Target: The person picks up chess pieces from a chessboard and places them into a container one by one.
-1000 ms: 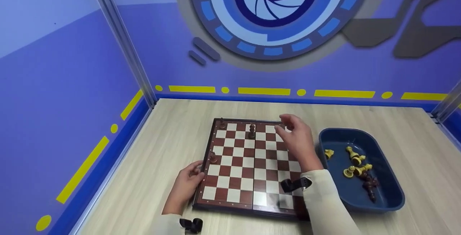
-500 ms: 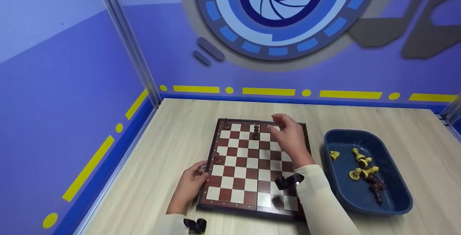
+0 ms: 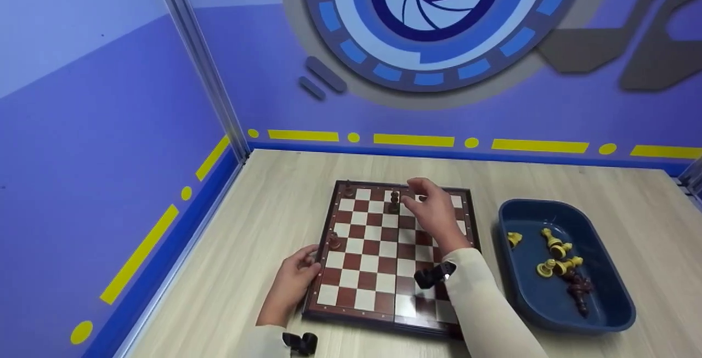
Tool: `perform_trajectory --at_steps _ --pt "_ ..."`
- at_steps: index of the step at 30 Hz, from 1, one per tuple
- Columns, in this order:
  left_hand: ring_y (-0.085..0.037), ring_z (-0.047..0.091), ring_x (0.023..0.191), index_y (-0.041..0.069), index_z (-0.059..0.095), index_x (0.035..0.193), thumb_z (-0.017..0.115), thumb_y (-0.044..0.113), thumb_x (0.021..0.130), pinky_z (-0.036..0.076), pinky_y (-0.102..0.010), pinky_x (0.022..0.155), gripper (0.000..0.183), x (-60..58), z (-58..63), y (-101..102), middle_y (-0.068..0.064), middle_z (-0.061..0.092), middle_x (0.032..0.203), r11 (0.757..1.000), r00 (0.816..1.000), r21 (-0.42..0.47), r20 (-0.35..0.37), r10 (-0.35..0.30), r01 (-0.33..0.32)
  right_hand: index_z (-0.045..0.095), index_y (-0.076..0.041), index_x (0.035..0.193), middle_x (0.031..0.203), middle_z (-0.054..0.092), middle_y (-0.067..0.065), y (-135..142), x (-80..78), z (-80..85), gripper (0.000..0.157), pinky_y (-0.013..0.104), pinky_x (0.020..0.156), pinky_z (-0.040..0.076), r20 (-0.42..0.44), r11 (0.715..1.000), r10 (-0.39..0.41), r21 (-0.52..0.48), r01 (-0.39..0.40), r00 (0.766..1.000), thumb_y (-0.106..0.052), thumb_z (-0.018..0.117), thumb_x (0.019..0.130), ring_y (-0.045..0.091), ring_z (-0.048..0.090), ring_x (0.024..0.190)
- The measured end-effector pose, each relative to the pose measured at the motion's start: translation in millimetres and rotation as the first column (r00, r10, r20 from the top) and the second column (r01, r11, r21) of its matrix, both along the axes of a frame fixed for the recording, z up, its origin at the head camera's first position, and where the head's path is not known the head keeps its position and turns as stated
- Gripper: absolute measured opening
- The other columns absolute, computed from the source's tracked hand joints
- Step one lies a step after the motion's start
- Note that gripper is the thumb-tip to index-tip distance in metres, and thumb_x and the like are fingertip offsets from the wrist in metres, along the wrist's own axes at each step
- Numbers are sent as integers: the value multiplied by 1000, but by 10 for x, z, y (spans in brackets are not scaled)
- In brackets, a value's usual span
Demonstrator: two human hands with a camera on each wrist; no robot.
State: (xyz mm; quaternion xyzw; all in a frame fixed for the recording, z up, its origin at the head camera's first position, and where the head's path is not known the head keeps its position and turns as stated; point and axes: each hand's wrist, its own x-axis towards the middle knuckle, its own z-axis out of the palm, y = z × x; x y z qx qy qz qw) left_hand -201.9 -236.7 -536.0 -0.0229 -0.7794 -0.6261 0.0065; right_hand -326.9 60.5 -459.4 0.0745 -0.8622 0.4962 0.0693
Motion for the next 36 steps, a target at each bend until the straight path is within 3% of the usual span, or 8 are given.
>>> perform_trajectory --at_steps 8,16,25,36 --pt "-6 56 73 -8 47 137 56 3 94 51 -22 69 45 4 -2 -11 -11 57 94 1000 1000 -28 -13 4 -5 60 -11 127 124 64 12 -66 -48 -93 42 44 97 47 14 1000 17 2 -17 1000 -21 70 87 27 59 116" --pt "-13 58 80 -14 47 133 55 -3 92 52 -23 71 42 74 229 46 -16 56 94 1000 1000 -12 -16 -1 0 59 -12 129 125 65 12 -148 -101 -138 43 45 97 48 42 999 34 2 -34 999 -20 68 89 28 60 117" --pt "-11 61 82 -7 45 138 56 5 95 54 -25 70 46 -24 22 18 -9 56 96 1000 1000 -7 5 9 -9 59 -11 129 125 65 10 -185 -164 -239 39 45 93 49 51 997 77 -16 -76 996 -16 66 90 27 61 114" --pt "-9 58 80 -7 48 136 57 3 93 53 -24 71 45 -7 -3 13 -9 55 94 1000 1000 -18 -15 17 -17 64 -10 121 118 68 9 -261 -198 -270 29 44 94 49 28 998 54 -26 -53 998 -12 65 91 25 63 111"
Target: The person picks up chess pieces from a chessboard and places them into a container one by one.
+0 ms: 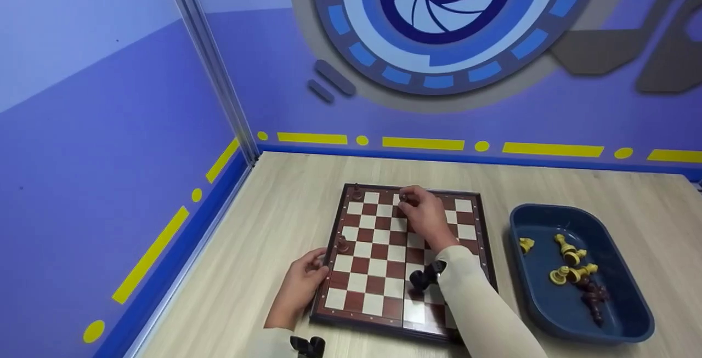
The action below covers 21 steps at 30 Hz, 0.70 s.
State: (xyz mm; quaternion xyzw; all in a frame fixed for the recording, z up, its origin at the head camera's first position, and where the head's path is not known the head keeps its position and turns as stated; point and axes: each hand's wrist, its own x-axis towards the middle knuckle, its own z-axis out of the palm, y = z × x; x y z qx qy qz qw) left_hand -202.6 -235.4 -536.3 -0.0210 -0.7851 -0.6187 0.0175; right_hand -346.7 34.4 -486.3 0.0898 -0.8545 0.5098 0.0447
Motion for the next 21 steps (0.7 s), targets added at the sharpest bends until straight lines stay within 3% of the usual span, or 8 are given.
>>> perform_trajectory --at_steps 10,17,21 --pt "-10 58 82 -8 46 137 57 3 93 52 -23 72 47 -8 -2 -6 -11 57 95 1000 1000 5 1 -3 3 65 -9 116 115 69 8 9 2 8 25 42 92 49 -8 1000 -3 0 3 1000 -9 65 91 22 64 107" --pt "-12 60 85 -6 43 141 55 5 96 54 -26 70 48 15 12 11 -6 50 97 998 999 61 48 -17 14 65 -11 117 114 69 6 37 16 43 25 41 90 50 7 999 -16 -29 16 1000 -12 64 92 21 64 106" --pt "-12 60 85 -5 45 139 55 5 95 54 -25 72 46 6 10 8 -7 51 96 999 1000 44 30 -10 8 66 -13 115 112 69 5 51 17 85 23 40 88 51 -8 999 -22 -24 22 1000 -13 64 92 21 64 104"
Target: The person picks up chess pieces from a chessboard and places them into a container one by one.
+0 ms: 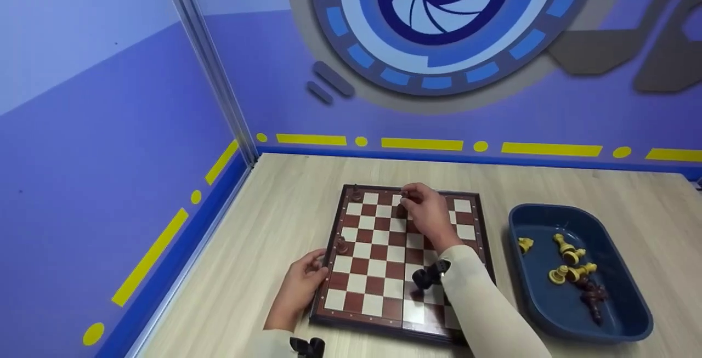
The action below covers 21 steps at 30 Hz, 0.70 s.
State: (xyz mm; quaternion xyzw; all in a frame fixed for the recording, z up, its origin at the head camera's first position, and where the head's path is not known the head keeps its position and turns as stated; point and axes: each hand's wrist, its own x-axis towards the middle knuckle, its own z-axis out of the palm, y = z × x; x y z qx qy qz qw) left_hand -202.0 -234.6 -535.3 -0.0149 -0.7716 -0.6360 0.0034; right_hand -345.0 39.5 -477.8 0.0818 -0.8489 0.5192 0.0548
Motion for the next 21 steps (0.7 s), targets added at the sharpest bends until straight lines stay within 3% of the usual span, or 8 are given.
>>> perform_trajectory --at_steps 21 --pt "-9 56 81 -6 46 138 56 4 94 51 -22 71 46 -5 5 -9 -7 54 94 999 1000 -50 -12 12 -12 68 -17 114 104 69 4 121 164 133 24 37 81 53 -40 1000 -5 -9 4 999 -14 66 90 17 66 90"
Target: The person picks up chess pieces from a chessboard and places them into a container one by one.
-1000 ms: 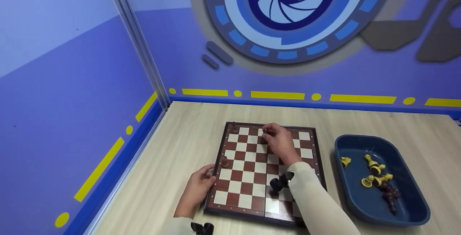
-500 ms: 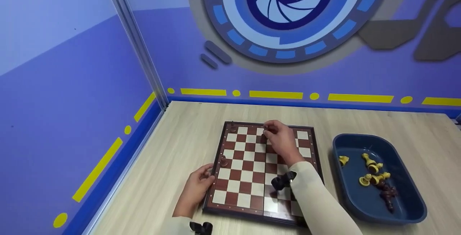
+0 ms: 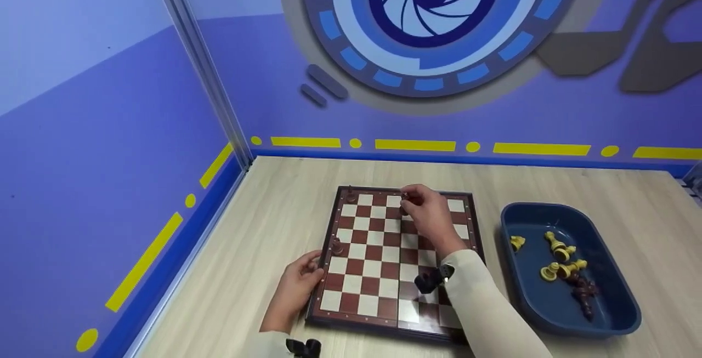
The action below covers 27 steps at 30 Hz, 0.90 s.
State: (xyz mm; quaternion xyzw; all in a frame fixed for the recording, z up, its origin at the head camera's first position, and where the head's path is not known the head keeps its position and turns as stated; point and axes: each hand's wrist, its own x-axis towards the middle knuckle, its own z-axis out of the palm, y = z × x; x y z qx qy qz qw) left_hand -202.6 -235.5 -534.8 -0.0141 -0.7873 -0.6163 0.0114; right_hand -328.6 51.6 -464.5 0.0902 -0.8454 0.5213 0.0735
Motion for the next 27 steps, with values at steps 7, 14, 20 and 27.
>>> perform_trajectory --at_steps 7,14,20,27 --pt "-8 56 80 -7 47 137 56 5 94 51 -23 69 46 3 3 3 -6 51 94 1000 1000 -6 -8 4 -4 67 -15 116 105 68 5 65 79 53 25 37 80 54 -6 1000 18 -22 -19 1000 -13 66 91 18 67 90" --pt "-8 55 78 -9 46 136 56 3 94 50 -22 67 46 8 22 6 -9 53 95 1000 1000 -1 -21 -2 2 69 -14 114 103 69 5 142 155 128 24 34 78 53 -36 999 12 -38 -14 999 -13 67 90 18 66 92" --pt "-8 55 78 -7 47 137 56 5 94 50 -22 69 46 1 23 -1 -10 55 96 999 1000 -34 -19 0 -1 69 -14 111 102 69 6 223 215 163 22 32 77 55 -57 997 18 -73 -22 998 -12 67 90 17 67 89" --pt "-8 54 77 -6 48 137 56 5 94 49 -22 68 45 -7 -8 8 -8 55 94 999 1000 -42 -4 16 -16 68 -15 111 99 68 5 318 297 182 21 30 75 57 -39 996 21 -82 -24 999 -12 66 90 17 68 86"
